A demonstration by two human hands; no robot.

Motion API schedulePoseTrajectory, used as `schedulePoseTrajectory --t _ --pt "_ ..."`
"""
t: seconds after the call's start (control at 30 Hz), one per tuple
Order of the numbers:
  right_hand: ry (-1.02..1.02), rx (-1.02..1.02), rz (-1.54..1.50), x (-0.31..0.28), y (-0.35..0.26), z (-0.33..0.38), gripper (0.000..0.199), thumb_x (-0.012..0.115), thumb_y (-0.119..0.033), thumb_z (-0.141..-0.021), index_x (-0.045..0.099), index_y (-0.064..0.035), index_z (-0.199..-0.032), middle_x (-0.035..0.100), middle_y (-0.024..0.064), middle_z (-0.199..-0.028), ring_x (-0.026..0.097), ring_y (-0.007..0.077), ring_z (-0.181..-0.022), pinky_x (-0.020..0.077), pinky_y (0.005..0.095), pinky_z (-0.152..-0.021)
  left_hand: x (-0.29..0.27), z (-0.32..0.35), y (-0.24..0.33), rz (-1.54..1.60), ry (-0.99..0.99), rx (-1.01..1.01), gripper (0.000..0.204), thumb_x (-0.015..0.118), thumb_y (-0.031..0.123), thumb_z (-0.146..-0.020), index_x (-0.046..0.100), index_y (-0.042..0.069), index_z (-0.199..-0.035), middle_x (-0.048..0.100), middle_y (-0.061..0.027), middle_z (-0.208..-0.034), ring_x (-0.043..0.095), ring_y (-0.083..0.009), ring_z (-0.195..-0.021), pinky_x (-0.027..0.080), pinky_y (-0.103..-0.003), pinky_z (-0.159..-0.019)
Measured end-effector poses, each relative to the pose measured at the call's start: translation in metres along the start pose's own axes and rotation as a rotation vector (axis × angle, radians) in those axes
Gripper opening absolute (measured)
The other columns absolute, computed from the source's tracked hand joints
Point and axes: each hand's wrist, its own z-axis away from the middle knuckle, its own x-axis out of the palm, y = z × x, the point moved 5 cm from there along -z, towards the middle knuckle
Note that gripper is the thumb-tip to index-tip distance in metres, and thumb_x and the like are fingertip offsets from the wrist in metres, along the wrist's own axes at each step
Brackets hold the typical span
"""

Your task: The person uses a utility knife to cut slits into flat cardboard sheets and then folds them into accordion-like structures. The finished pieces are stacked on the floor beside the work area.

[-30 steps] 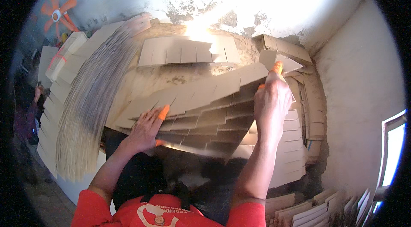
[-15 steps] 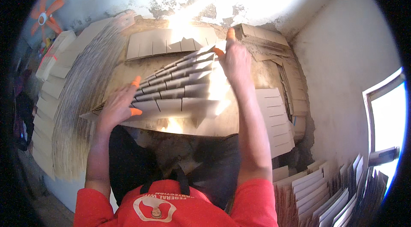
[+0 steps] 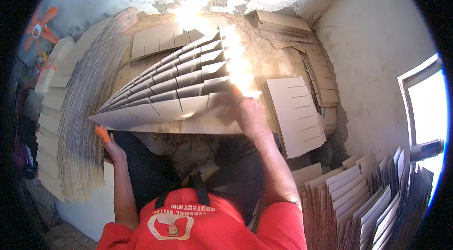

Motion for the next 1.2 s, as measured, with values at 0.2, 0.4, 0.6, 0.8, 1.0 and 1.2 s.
schedulePoseTrajectory --t 0.2,0.4,0.6,0.8,1.0,1.2 --pt "-0.011 0.136 -0.082 -0.032 0.037 0.010 0.054 0.065 -0.001 -0.078 0.061 -0.0227 -0.128 0.065 0.0215 -0.090 0.066 0.0369 -0.085 0.0515 0.0410 -0.075 0.055 -0.038 -0.005 0.345 -0.047 -0.139 0.084 0.040 0.064 -0.094 0.018 0.008 -0.152 0.020 -0.0124 -0.157 0.019 -0.0260 -0.144 0.015 -0.043 -0.117" --pt "0.061 0.051 0.012 -0.016 0.093 0.005 0.038 0.061 -0.002 -0.079 0.068 -0.0130 -0.114 0.065 0.0206 -0.083 0.065 0.0378 -0.080 0.0513 0.0402 -0.071 0.103 -0.084 0.013 0.611 -0.320 -0.123 0.070 0.035 0.062 -0.097 0.038 0.007 -0.141 0.043 -0.0111 -0.140 0.040 -0.0260 -0.129 0.026 -0.041 -0.111" --pt "0.050 0.069 0.038 -0.026 0.091 0.005 0.026 0.052 -0.007 -0.085 0.068 -0.0121 -0.105 0.066 0.0157 -0.083 0.065 0.0360 -0.078 0.0519 0.0420 -0.070 0.148 -0.080 0.055 0.393 -0.278 -0.255 0.071 0.025 0.068 -0.096 0.045 0.012 -0.136 0.046 -0.0084 -0.138 0.043 -0.0258 -0.127 0.031 -0.042 -0.108" --pt "0.065 0.078 -0.039 -0.017 0.108 0.018 0.029 0.062 -0.013 -0.086 0.065 -0.0101 -0.115 0.067 0.0135 -0.088 0.066 0.0298 -0.079 0.0529 0.0363 -0.070 0.135 -0.134 0.007 0.556 -0.332 -0.303 0.063 0.044 0.060 -0.095 0.050 0.009 -0.131 0.059 -0.0071 -0.124 0.052 -0.0238 -0.117 0.041 -0.043 -0.099" --pt "0.141 0.333 0.105 -0.030 0.154 0.087 0.077 0.076 -0.020 -0.078 0.039 -0.0133 -0.145 0.059 0.0200 -0.120 0.059 0.0359 -0.105 0.0504 0.0412 -0.088 0.095 -0.116 0.053 0.149 -0.112 0.048 0.064 0.040 0.045 -0.100 0.030 0.002 -0.147 0.037 -0.0171 -0.149 0.034 -0.0283 -0.139 0.026 -0.046 -0.112" --pt "-0.347 0.518 0.408 0.028 0.178 0.134 0.105 0.083 -0.026 -0.067 0.022 -0.0170 -0.152 0.045 0.0208 -0.131 0.047 0.0414 -0.117 0.0456 0.0524 -0.090 0.048 -0.085 0.068 0.042 -0.174 0.189 0.056 0.033 0.034 -0.103 0.030 -0.003 -0.145 0.037 -0.0218 -0.148 0.035 -0.0293 -0.139 0.028 -0.045 -0.112"
